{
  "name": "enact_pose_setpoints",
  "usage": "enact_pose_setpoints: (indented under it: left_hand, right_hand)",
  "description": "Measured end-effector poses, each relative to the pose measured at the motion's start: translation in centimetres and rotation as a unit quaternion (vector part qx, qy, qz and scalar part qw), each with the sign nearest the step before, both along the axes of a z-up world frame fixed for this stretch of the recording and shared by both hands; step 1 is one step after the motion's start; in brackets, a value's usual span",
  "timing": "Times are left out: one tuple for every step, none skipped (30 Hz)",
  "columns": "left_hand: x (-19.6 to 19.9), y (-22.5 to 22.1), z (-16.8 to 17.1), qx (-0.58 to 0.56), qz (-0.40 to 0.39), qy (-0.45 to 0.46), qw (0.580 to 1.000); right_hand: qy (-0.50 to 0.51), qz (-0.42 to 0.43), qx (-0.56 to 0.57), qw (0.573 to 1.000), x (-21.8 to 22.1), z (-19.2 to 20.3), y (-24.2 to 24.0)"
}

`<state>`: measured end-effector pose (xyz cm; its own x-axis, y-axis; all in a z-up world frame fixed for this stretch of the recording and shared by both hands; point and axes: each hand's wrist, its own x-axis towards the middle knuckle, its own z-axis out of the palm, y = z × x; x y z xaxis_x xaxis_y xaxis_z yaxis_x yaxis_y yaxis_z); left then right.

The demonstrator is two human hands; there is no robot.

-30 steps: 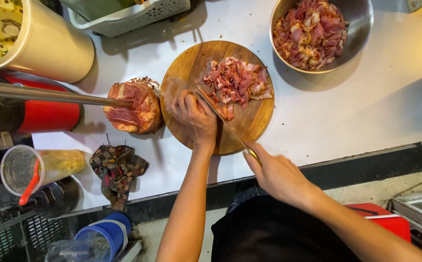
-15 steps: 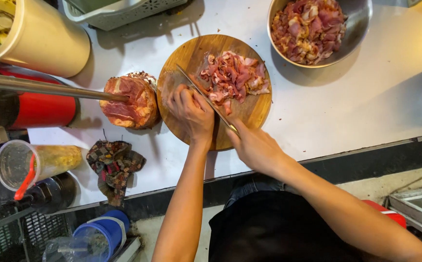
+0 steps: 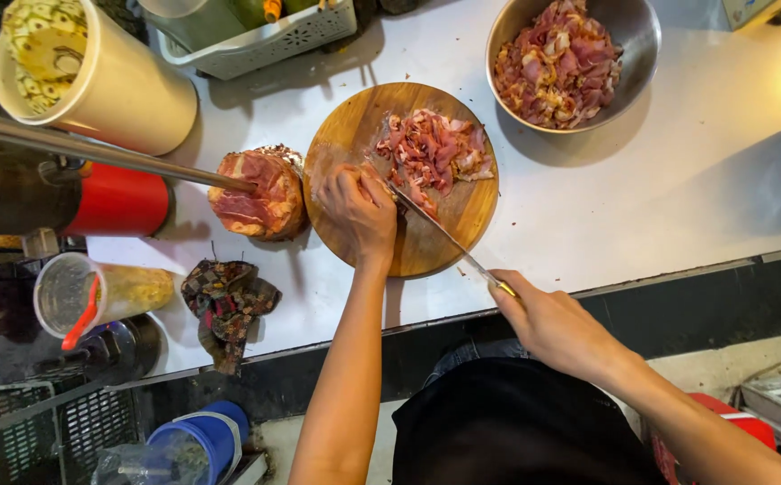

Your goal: Slicing meat into thin pieces using a cleaver on a wooden cutting board.

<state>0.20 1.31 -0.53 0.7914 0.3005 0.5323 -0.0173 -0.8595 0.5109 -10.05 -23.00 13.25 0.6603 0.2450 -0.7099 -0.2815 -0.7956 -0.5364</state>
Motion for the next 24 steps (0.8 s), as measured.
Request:
enact_pose_setpoints:
  left_hand:
    - [-0.1, 0.0, 0.0, 0.001, 0.003, -0.003, 1.000]
    - [-0.2, -0.1, 0.0, -0.003, 0.001, -0.005, 1.000]
    - [-0.4, -0.2, 0.1, -0.006, -0.001, -0.007, 1.000]
    - [-0.4, -0.2, 0.2, -0.005, 0.000, -0.014, 1.000]
    - [-0.4, -0.3, 0.3, -0.027, -0.002, -0.012, 1.000]
    - [-0.4, -0.3, 0.5, -0.047, -0.003, -0.012, 0.999]
    - [-0.5, -0.2, 0.4, -0.045, -0.001, -0.019, 0.999]
    - [-0.6, 0.0, 0.3, -0.086, -0.005, -0.011, 0.996]
    - [-0.7, 0.1, 0.1, -0.128, -0.009, -0.002, 0.992]
    - [-0.8, -0.2, 1.2, -0.125, -0.009, -0.009, 0.992]
    - [-1.0, -0.5, 2.3, -0.115, -0.031, -0.023, 0.993]
    - [-1.3, -0.9, 3.2, -0.105, -0.054, -0.036, 0.992]
    - [-1.8, -1.7, 4.5, -0.104, -0.054, -0.041, 0.992]
    - [-2.4, -2.5, 5.7, -0.077, -0.124, -0.004, 0.989]
    - [-3.1, -3.3, 6.9, -0.048, -0.192, 0.031, 0.980]
    - [-3.5, -4.0, 6.9, -0.048, -0.191, 0.029, 0.980]
    - [-3.9, -4.7, 6.9, 0.053, -0.256, 0.072, 0.963]
    - [-4.2, -5.5, 6.9, 0.152, -0.317, 0.114, 0.929]
    - [-4.1, -5.8, 6.4, 0.153, -0.315, 0.112, 0.930]
    - [-4.2, -6.1, 5.9, 0.163, -0.341, 0.149, 0.914]
    - [-4.2, -6.5, 5.4, 0.172, -0.367, 0.185, 0.895]
    - [-3.9, -6.3, 5.2, 0.172, -0.366, 0.185, 0.896]
    - [-3.6, -6.2, 4.9, 0.183, -0.364, 0.180, 0.895]
    - [-3.4, -6.2, 4.7, 0.193, -0.363, 0.174, 0.895]
  right_hand:
    - [-0.003, 0.003, 0.001, 1.000, 0.5, 0.2, 0.0]
    - [-0.014, -0.012, 0.004, 1.000, 0.8, 0.4, -0.1]
    - [-0.024, -0.026, 0.007, 0.999, 1.1, 0.7, -0.1]
    - [-0.031, -0.025, 0.009, 0.999, 1.3, 0.3, -0.1]
    - [-0.063, -0.033, 0.025, 0.997, 1.4, 0.0, -0.1]
    - [-0.096, -0.040, 0.043, 0.994, 1.6, -0.2, 0.0]
    - [-0.103, -0.037, 0.046, 0.993, 1.7, -0.1, 0.2]
    - [-0.140, -0.030, 0.043, 0.989, 2.0, 0.0, 0.3]
    - [-0.177, -0.023, 0.040, 0.983, 2.3, 0.1, 0.5]
    - [-0.183, -0.022, 0.042, 0.982, 2.6, 0.2, 0.5]
    - [-0.204, -0.006, 0.002, 0.979, 3.1, 0.3, 0.6]
    - [-0.223, 0.009, -0.040, 0.974, 3.3, 0.4, 0.6]
    - [-0.228, 0.009, -0.038, 0.973, 3.8, 0.2, 0.5]
    - [-0.244, 0.019, -0.063, 0.967, 4.3, 0.1, 0.3]
    - [-0.261, 0.030, -0.088, 0.961, 4.7, -0.1, 0.2]
    - [-0.263, 0.031, -0.087, 0.960, 5.0, -0.5, 0.1]
    - [-0.265, 0.035, -0.093, 0.959, 5.4, -1.0, 0.0]
    - [-0.267, 0.038, -0.101, 0.958, 5.8, -1.5, -0.2]
    - [-0.269, 0.039, -0.101, 0.957, 6.0, -1.6, -0.4]
    - [-0.267, 0.045, -0.104, 0.957, 6.2, -1.8, -0.5]
    - [-0.264, 0.051, -0.107, 0.957, 6.3, -2.1, -0.7]
    - [-0.264, 0.052, -0.106, 0.957, 6.4, -2.1, -0.9]
    - [-0.269, 0.056, -0.106, 0.956, 6.4, -2.1, -1.1]
    - [-0.273, 0.058, -0.105, 0.954, 6.3, -2.2, -1.3]
